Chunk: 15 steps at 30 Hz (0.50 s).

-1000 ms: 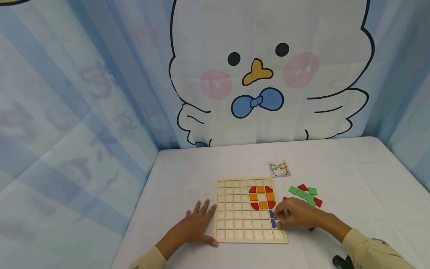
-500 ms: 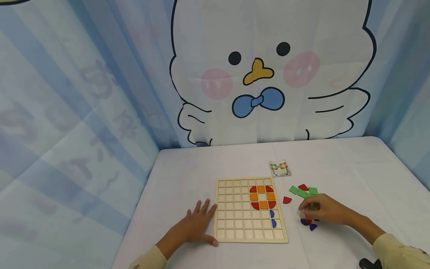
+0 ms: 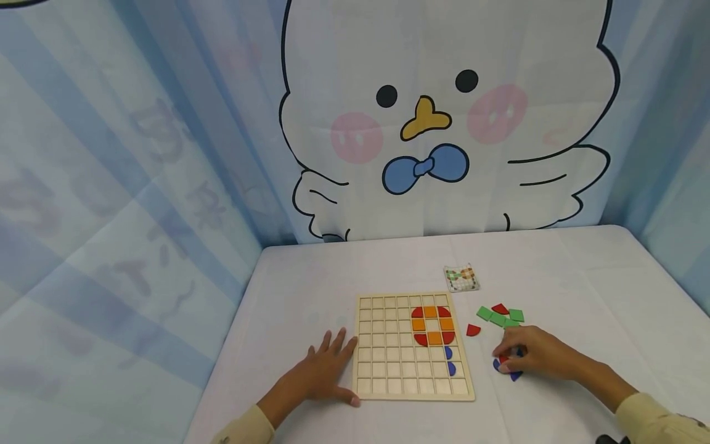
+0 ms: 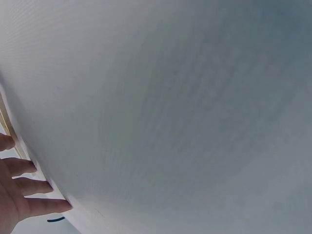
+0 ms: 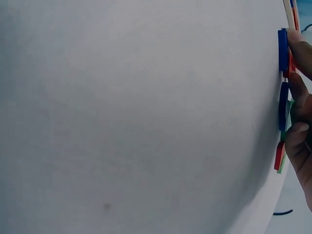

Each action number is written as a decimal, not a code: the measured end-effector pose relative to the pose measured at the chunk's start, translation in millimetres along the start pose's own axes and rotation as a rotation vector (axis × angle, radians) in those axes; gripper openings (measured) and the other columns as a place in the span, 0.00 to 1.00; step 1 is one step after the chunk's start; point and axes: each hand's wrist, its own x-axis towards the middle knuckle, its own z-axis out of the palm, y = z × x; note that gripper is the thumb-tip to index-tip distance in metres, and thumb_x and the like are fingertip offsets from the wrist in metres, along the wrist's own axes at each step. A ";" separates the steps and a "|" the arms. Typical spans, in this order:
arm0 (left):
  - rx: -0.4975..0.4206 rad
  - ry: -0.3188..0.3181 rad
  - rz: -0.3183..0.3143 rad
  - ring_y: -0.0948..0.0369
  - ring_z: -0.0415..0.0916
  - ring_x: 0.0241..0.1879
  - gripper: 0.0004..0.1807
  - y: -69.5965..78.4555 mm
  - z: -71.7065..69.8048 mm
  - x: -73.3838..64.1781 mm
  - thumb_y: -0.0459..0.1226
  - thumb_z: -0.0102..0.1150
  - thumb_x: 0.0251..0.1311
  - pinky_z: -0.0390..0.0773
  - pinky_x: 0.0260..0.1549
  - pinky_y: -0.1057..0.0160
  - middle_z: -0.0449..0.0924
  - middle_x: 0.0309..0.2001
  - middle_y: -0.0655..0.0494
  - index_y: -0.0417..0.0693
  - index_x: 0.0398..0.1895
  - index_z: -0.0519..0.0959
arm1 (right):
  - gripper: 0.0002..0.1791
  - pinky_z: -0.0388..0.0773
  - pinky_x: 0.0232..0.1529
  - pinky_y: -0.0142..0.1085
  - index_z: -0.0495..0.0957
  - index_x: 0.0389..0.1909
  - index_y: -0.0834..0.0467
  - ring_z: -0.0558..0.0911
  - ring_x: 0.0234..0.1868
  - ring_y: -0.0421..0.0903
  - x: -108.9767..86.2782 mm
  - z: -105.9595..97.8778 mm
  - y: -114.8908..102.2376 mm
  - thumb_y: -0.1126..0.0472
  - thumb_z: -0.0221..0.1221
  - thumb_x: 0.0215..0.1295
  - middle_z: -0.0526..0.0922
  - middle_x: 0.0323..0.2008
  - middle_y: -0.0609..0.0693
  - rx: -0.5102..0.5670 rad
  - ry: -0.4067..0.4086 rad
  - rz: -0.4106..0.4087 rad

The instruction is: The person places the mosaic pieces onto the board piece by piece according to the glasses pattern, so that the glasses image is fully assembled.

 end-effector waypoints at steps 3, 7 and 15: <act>0.006 0.004 0.001 0.35 0.47 0.77 0.67 0.1 0.4 0.0 0.74 0.66 0.39 0.63 0.62 0.28 0.47 0.80 0.41 0.54 0.80 0.53 | 0.11 0.73 0.35 0.27 0.89 0.42 0.43 0.73 0.35 0.32 1.6 -1.1 -3.9 0.46 0.70 0.60 0.78 0.33 0.34 -0.001 -0.037 -0.011; 0.012 0.009 0.005 0.34 0.47 0.77 0.67 0.2 0.3 -1.0 0.74 0.65 0.39 0.64 0.62 0.27 0.47 0.80 0.41 0.53 0.80 0.53 | 0.09 0.75 0.36 0.27 0.89 0.41 0.43 0.73 0.35 0.32 4.0 -3.1 -6.6 0.49 0.70 0.60 0.78 0.32 0.35 0.022 -0.093 -0.011; 0.012 0.005 -0.005 0.35 0.47 0.77 0.67 1.6 -1.0 -1.3 0.74 0.65 0.39 0.63 0.62 0.28 0.47 0.80 0.41 0.53 0.80 0.53 | 0.06 0.77 0.39 0.27 0.83 0.35 0.41 0.74 0.36 0.34 9.0 -3.2 -12.5 0.51 0.71 0.59 0.80 0.34 0.35 0.050 -0.117 0.009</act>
